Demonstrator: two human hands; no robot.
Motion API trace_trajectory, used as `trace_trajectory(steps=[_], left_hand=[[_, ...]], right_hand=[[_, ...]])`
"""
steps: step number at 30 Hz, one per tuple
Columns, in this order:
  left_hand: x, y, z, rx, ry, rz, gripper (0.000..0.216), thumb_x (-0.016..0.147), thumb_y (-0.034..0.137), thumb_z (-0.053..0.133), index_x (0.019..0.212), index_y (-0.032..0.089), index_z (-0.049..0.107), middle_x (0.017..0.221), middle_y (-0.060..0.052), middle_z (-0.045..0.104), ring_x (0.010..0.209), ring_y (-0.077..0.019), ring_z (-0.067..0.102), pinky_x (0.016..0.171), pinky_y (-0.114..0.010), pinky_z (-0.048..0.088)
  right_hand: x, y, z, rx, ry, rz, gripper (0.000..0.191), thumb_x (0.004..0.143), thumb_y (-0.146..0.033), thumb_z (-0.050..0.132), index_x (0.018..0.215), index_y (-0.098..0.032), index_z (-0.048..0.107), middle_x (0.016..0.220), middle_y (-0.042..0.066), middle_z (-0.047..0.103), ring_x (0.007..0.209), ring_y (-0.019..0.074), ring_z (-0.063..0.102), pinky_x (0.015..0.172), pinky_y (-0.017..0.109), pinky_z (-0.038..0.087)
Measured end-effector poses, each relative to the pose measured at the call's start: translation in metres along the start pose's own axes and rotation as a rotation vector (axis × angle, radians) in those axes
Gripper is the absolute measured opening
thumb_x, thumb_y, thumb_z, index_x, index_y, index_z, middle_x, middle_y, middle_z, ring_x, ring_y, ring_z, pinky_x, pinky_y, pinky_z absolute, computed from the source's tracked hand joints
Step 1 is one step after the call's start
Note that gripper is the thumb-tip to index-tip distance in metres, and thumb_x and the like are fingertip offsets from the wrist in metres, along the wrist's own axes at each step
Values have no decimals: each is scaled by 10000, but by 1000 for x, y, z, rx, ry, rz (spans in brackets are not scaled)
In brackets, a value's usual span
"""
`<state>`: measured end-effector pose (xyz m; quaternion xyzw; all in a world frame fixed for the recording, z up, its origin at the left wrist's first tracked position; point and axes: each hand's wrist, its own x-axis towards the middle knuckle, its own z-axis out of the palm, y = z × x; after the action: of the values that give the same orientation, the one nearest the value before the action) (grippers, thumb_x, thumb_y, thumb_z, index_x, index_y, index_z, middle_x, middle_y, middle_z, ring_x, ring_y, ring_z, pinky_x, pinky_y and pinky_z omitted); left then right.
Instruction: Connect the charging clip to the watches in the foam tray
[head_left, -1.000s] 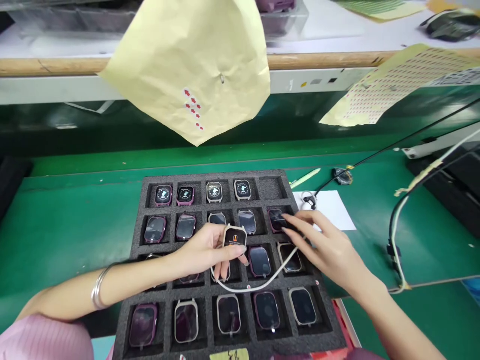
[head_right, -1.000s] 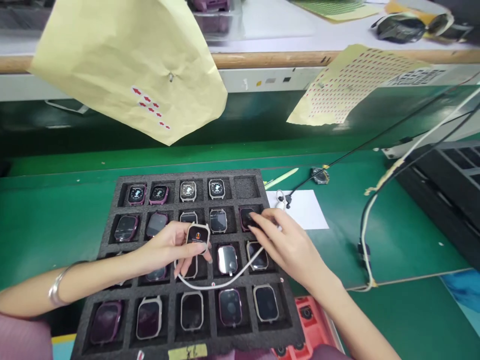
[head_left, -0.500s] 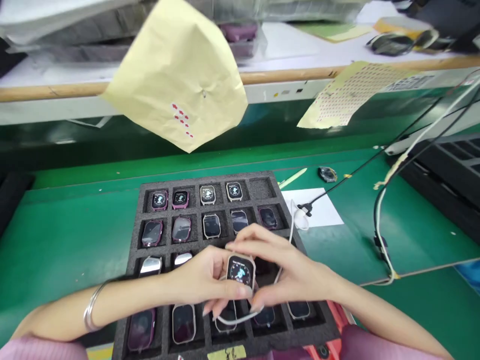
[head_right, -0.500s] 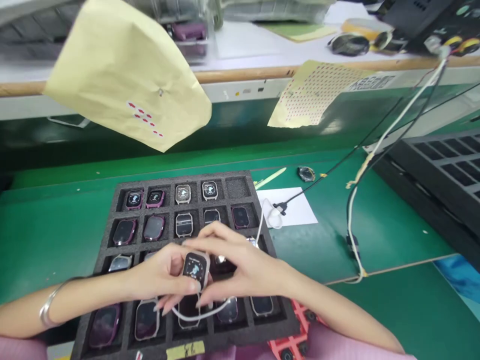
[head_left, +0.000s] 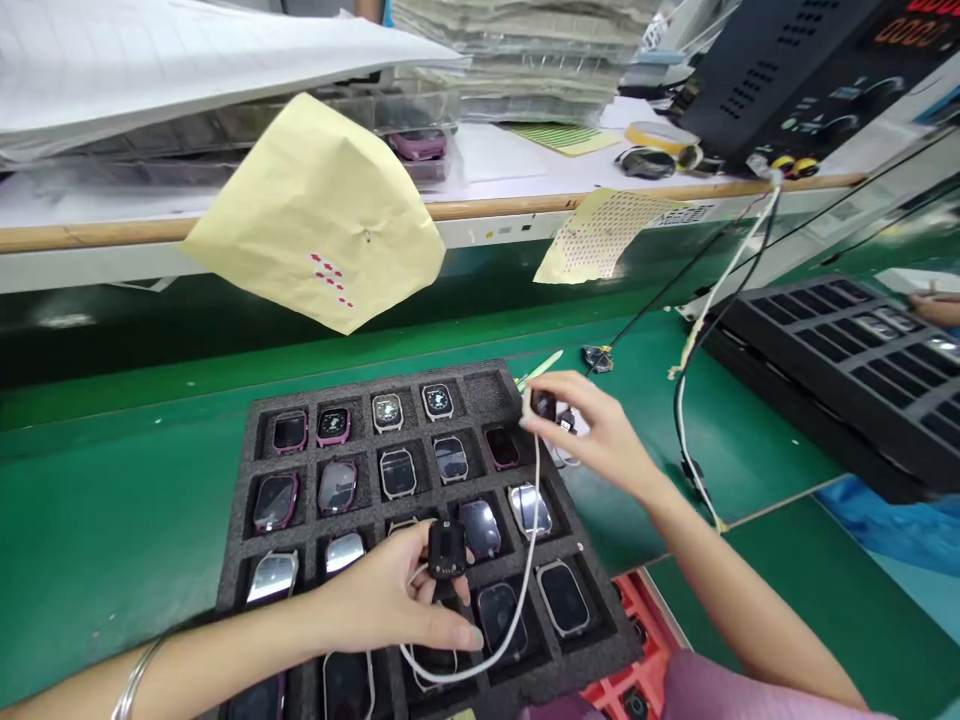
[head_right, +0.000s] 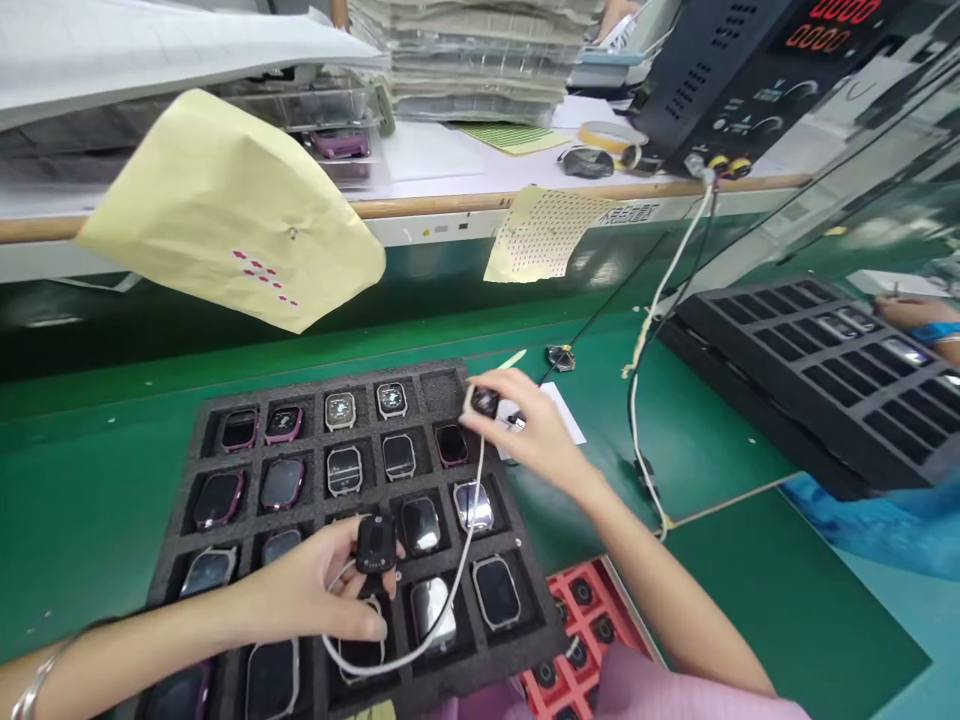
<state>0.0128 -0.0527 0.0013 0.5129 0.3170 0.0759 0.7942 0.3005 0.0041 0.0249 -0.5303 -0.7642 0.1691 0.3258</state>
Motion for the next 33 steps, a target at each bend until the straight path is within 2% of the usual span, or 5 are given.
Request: trace_trajectory(steps=[6, 10, 13, 19, 33], left_hand=[[-2, -10, 30, 978, -43, 95, 860, 615, 280, 840, 1343, 96, 421, 1229, -213, 555, 1019, -385, 612, 810, -512, 541], [-2, -15, 43, 1233, -117, 120, 832, 719, 323, 777, 1394, 52, 373, 1262, -273, 543, 1063, -405, 611, 780, -509, 586], [-4, -21, 47, 1338, -129, 172, 736, 788, 289, 714, 1399, 54, 377, 1284, -289, 547, 1089, -392, 616, 789, -464, 599], [-9, -24, 36, 1357, -82, 124, 667, 805, 209, 665, 1401, 81, 395, 1332, -267, 537, 1158, -374, 591, 870, -451, 575], [3, 6, 8, 991, 211, 106, 982, 555, 245, 736, 1433, 128, 311, 1399, -229, 449, 1235, -419, 480, 973, -536, 453]], right_hand=[[-3, 65, -3, -181, -15, 33, 250, 869, -343, 617, 1023, -152, 656, 1050, 162, 660, 986, 352, 628, 858, 544, 495], [-3, 34, 0, -159, 20, -37, 214, 955, -263, 492, 1102, -193, 632, 1209, 138, 602, 1139, 294, 566, 969, 487, 447], [3, 2, 6, -151, -223, -201, 241, 989, -224, 439, 1139, -185, 624, 1038, 105, 656, 966, 240, 635, 845, 386, 514], [13, -11, 5, -332, -618, -139, 331, 911, -211, 566, 1235, -157, 604, 1020, 100, 602, 798, 227, 662, 723, 348, 533], [71, -8, 11, -509, -542, -222, 309, 708, -315, 823, 927, -135, 701, 995, 111, 647, 893, 302, 663, 692, 349, 542]])
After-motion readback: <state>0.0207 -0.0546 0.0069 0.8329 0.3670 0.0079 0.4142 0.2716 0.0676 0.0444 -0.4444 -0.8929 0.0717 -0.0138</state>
